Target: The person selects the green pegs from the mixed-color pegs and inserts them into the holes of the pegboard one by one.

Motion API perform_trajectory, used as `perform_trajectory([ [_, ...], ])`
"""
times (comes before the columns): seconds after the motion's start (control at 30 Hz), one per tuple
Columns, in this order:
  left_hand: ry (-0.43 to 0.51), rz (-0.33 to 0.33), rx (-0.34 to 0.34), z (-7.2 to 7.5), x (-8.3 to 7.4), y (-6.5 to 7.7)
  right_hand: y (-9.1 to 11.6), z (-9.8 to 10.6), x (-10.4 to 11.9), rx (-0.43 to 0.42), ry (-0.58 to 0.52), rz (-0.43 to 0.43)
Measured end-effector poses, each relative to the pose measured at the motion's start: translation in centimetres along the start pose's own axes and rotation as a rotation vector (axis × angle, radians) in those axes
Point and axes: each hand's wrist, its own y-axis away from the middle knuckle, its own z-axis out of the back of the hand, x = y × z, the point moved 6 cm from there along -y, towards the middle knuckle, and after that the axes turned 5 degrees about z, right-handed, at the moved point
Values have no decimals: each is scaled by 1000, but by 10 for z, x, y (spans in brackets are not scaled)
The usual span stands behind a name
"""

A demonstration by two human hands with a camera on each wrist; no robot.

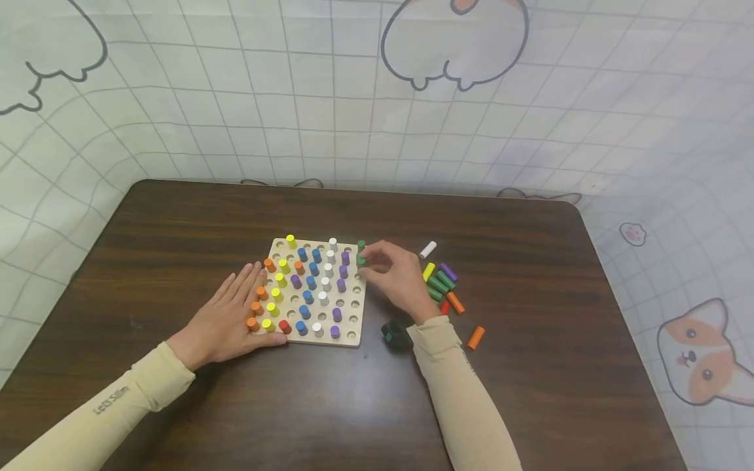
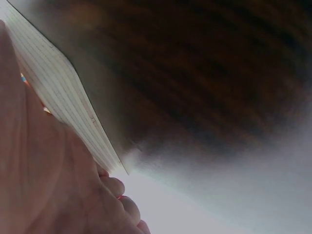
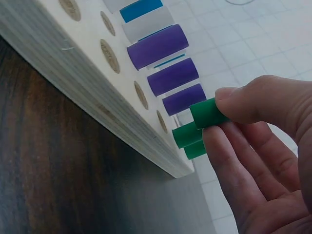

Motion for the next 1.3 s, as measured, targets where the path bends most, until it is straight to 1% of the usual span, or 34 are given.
perform_trajectory([
  [0.2,0,-1,-5,2,0,1,1,-6,-1,34,60,-18],
  [0.43,-1,-1,-11,2,-1,0,4,-7,-1,34,88,-34],
  [0.67,6,-3,-13,2,-1,0,5,-8,0,42,90,-44],
  [0.87,10,5,2,1,-1,-1,6,-7,0,52,100,-44],
  [1.07,20,-1,-12,1,-2,0,6,-5,3,47,84,-23],
  [1.3,15,5,-11,1,-1,1,7,0,3,39,74,-10],
])
